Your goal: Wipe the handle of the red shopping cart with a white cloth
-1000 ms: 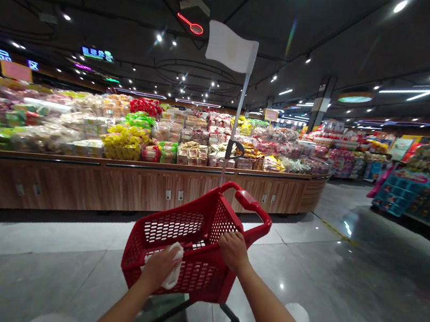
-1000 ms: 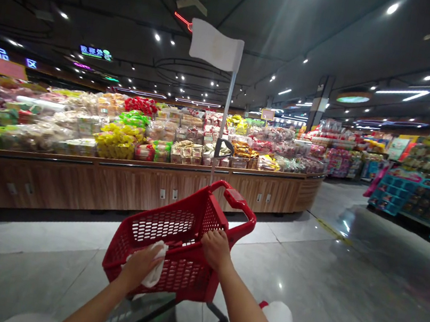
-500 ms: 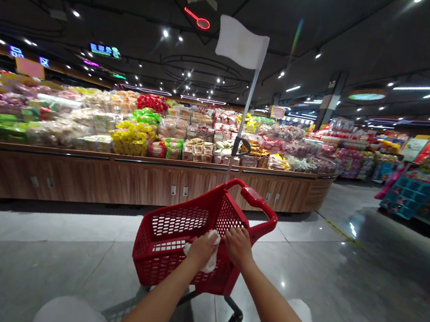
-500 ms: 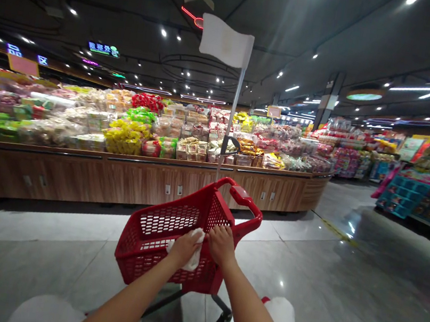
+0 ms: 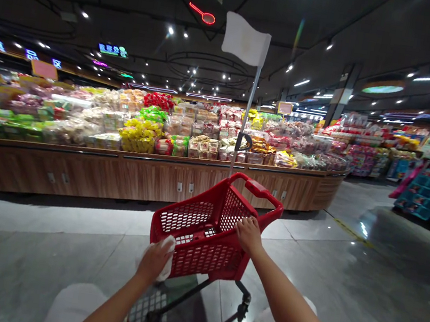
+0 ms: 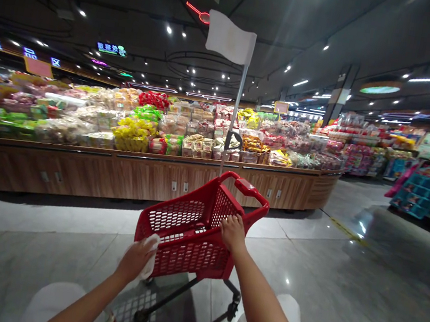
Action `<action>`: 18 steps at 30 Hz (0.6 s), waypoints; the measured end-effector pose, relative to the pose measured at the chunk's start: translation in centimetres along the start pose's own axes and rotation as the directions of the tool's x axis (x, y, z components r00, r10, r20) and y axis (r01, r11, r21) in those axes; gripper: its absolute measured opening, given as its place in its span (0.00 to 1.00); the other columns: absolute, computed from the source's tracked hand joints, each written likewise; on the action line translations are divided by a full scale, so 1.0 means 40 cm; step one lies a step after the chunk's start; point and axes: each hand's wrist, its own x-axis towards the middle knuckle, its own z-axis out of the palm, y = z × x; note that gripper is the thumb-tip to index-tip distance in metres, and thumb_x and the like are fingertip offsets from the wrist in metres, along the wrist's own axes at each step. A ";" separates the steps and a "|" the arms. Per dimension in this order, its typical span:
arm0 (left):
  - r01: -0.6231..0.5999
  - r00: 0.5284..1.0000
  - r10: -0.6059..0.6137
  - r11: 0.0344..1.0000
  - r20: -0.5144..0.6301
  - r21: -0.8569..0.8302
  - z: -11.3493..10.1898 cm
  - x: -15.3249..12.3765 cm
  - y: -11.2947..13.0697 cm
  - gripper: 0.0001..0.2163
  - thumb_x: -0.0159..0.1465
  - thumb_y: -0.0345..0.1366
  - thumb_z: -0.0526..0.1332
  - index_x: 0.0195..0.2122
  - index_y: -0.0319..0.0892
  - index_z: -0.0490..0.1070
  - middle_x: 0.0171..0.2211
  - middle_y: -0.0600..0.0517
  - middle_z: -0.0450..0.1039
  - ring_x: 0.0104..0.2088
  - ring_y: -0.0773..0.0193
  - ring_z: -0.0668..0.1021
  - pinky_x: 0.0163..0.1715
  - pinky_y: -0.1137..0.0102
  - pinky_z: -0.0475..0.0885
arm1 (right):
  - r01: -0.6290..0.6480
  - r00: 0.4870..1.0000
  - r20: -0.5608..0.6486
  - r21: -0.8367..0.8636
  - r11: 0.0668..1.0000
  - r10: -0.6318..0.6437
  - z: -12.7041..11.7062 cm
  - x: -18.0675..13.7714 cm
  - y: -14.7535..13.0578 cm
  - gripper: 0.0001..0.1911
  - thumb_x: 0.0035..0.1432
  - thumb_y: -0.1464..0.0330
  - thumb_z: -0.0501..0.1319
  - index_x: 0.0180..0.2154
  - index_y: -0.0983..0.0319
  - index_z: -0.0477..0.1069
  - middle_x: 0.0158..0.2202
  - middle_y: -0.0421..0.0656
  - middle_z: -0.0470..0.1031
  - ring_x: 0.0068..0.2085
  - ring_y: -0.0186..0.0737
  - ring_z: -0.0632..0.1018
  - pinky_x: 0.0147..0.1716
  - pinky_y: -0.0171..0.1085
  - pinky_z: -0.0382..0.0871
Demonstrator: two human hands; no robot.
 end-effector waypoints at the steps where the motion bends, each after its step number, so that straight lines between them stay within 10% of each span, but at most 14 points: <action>1: 0.008 1.000 -0.008 1.000 0.007 0.009 0.002 0.014 0.028 0.15 0.67 0.33 0.52 0.54 0.45 0.67 0.54 0.46 0.68 0.50 0.57 0.74 0.51 0.62 0.69 | -0.016 1.000 -0.006 -0.004 1.000 0.016 0.005 0.003 0.000 0.13 0.65 0.68 0.50 0.34 0.58 0.73 0.36 0.45 0.74 0.44 0.43 0.70 0.58 0.46 0.47; 8: 0.101 0.995 -0.100 0.991 -0.016 0.083 0.036 0.080 0.194 0.16 0.67 0.36 0.52 0.56 0.46 0.65 0.54 0.45 0.68 0.49 0.54 0.73 0.49 0.61 0.68 | -0.030 0.996 0.083 0.031 0.999 0.027 0.022 -0.009 -0.059 0.15 0.65 0.68 0.49 0.41 0.59 0.74 0.49 0.48 0.72 0.57 0.47 0.64 0.61 0.50 0.42; 18: -0.066 0.995 0.065 0.998 0.071 0.017 0.035 0.052 0.196 0.20 0.66 0.31 0.53 0.60 0.44 0.60 0.54 0.43 0.68 0.52 0.53 0.72 0.52 0.58 0.67 | -0.075 0.977 0.213 0.352 0.933 -0.002 0.103 -0.062 -0.282 0.13 0.66 0.63 0.49 0.42 0.54 0.71 0.48 0.41 0.73 0.59 0.44 0.63 0.62 0.51 0.41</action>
